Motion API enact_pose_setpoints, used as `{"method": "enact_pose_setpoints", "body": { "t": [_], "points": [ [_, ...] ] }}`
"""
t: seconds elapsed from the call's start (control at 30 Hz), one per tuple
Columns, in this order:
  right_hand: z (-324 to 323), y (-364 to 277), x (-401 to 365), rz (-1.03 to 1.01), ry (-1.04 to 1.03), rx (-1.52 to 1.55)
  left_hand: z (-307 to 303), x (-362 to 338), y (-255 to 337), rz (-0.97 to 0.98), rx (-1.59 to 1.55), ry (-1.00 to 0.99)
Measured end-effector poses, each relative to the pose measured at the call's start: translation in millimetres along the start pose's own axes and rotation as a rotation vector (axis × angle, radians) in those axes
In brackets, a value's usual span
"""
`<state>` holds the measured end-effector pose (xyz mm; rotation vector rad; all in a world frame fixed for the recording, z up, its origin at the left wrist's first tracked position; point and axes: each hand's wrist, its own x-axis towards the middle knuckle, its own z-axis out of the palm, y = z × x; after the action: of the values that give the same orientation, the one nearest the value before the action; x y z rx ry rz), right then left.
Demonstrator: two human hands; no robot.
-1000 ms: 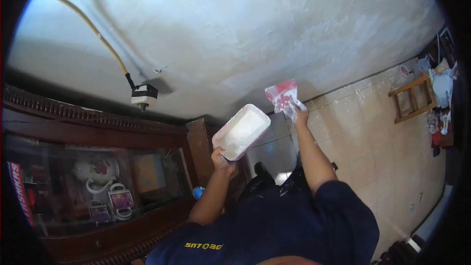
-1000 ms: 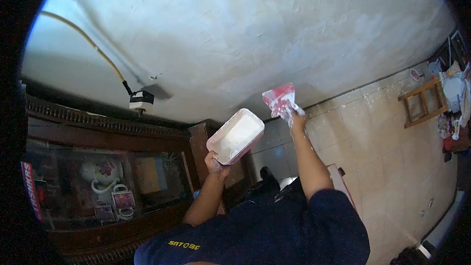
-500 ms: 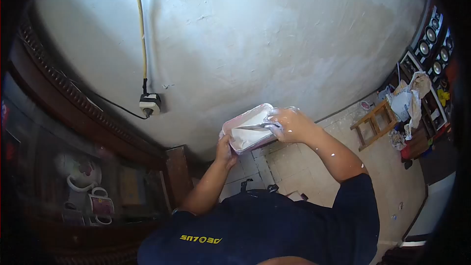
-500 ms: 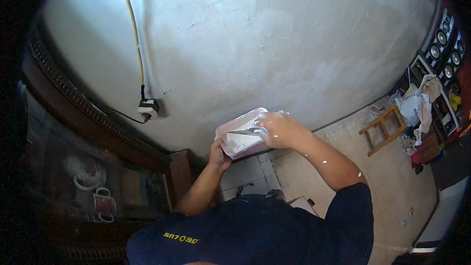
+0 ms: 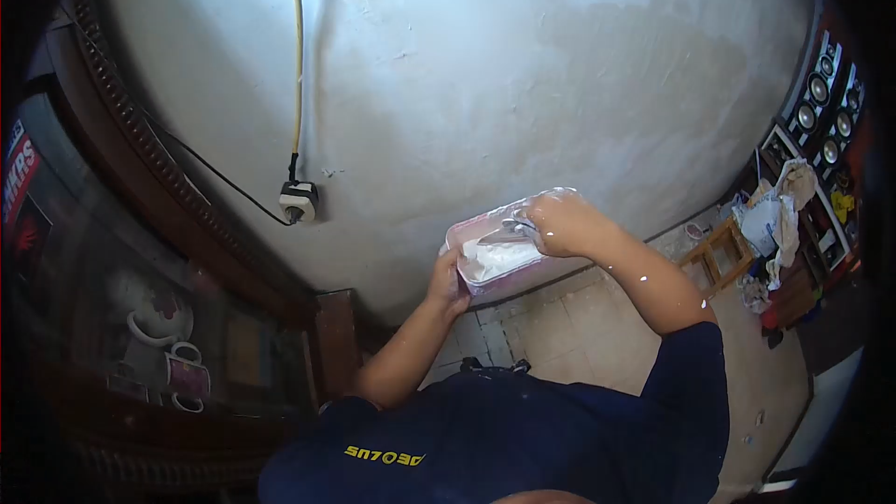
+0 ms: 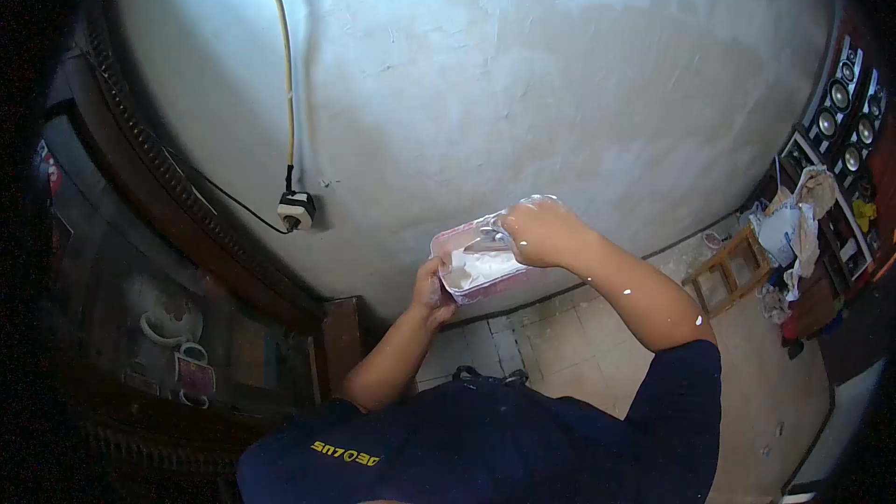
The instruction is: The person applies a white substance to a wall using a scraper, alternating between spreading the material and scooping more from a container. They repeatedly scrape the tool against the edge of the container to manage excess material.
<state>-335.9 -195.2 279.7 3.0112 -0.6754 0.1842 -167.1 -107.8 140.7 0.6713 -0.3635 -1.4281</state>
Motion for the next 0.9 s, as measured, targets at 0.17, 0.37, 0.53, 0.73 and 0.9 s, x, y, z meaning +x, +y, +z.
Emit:
{"method": "enact_pose_setpoints", "body": {
  "t": [0.17,0.37,0.53,0.73,0.9],
  "points": [
    [3,-6,4,-0.121,-0.085,0.077,-2,5,3,0.094,-0.012,-0.034],
    [-9,3,19,-0.004,0.051,0.057,9,-4,19,0.118,-0.081,-0.058],
    [-34,25,33,0.090,0.144,0.773,11,-8,38,0.129,-0.038,-0.006],
    [-38,62,37,0.073,0.355,1.096,24,-11,70,0.252,-0.039,-0.118],
    [-65,60,20,-0.072,0.382,0.802,28,-12,87,0.265,-0.072,-0.173]
  ]
}}
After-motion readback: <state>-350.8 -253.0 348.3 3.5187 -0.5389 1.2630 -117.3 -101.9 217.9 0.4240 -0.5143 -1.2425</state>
